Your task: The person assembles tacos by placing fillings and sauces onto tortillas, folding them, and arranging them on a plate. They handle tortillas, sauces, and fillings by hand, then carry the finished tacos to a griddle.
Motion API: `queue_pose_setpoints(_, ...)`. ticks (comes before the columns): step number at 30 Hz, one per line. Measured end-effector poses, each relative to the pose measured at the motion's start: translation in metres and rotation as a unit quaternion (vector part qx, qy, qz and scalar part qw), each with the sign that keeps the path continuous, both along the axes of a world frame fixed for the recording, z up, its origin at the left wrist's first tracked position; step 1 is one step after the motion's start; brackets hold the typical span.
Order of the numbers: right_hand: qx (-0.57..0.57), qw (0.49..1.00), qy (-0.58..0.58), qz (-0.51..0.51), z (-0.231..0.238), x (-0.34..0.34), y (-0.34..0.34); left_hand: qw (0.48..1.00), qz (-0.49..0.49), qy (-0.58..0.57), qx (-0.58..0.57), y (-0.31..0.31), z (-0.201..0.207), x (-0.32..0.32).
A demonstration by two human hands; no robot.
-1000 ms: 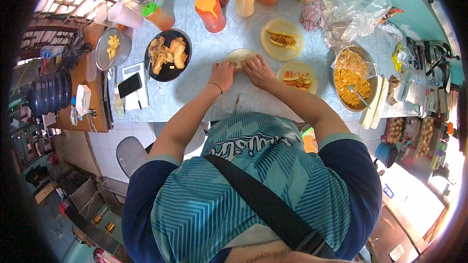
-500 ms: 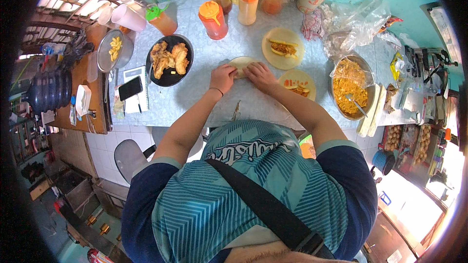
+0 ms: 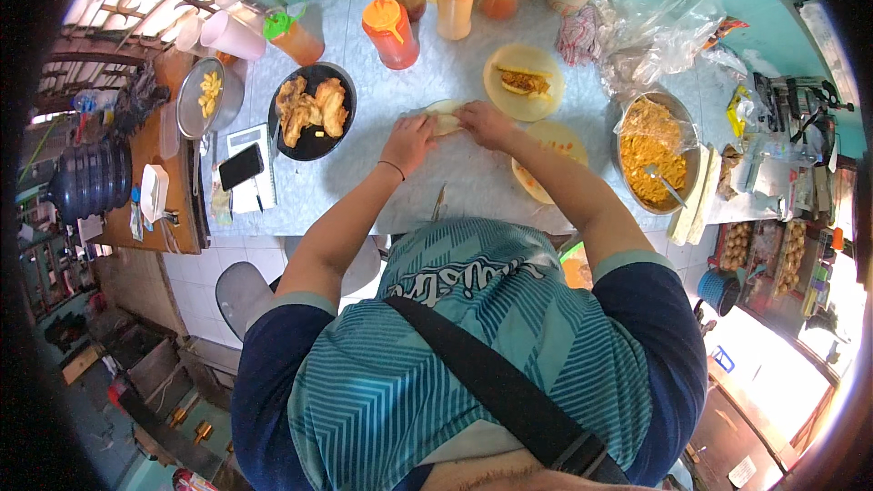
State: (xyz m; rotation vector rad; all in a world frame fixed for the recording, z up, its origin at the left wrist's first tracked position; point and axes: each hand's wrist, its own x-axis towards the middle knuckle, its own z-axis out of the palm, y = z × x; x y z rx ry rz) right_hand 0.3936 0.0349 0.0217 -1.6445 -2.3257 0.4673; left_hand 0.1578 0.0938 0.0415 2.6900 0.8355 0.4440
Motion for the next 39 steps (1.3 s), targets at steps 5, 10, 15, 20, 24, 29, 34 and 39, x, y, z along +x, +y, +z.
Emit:
queue_pose_setpoints(5,-0.002,0.999,0.001,-0.042,0.012,-0.003,-0.007,0.998,0.011,0.058,-0.018,0.006,-0.005,0.0)
queue_pose_setpoints(10,-0.031,0.999,0.027,-0.032,0.011,-0.003,-0.011,0.99,0.002,0.11,-0.085,0.004,0.0,-0.004)
queue_pose_setpoints(15,-0.146,0.987,0.039,-0.052,0.009,-0.006,0.002,0.987,-0.002,0.1,-0.122,-0.001,0.006,-0.012)
queue_pose_setpoints(20,0.031,0.995,0.073,-0.057,0.017,-0.009,-0.01,0.989,0.013,0.096,-0.114,-0.011,0.008,-0.015)
queue_pose_setpoints(24,0.17,0.982,0.019,0.079,0.018,-0.013,-0.024,0.991,0.04,0.087,-0.097,-0.016,0.006,-0.012)
queue_pose_setpoints(29,0.128,0.989,-0.015,0.073,0.009,-0.018,-0.02,0.995,0.023,-0.008,-0.095,-0.012,0.003,-0.009)
queue_pose_setpoints(34,0.168,0.982,0.012,0.086,0.002,-0.014,-0.021,0.998,-0.03,-0.037,-0.039,-0.013,0.001,-0.009)
queue_pose_setpoints(39,0.175,0.981,0.01,0.084,-0.005,-0.017,-0.025,0.999,-0.027,-0.013,-0.037,-0.011,0.002,-0.007)
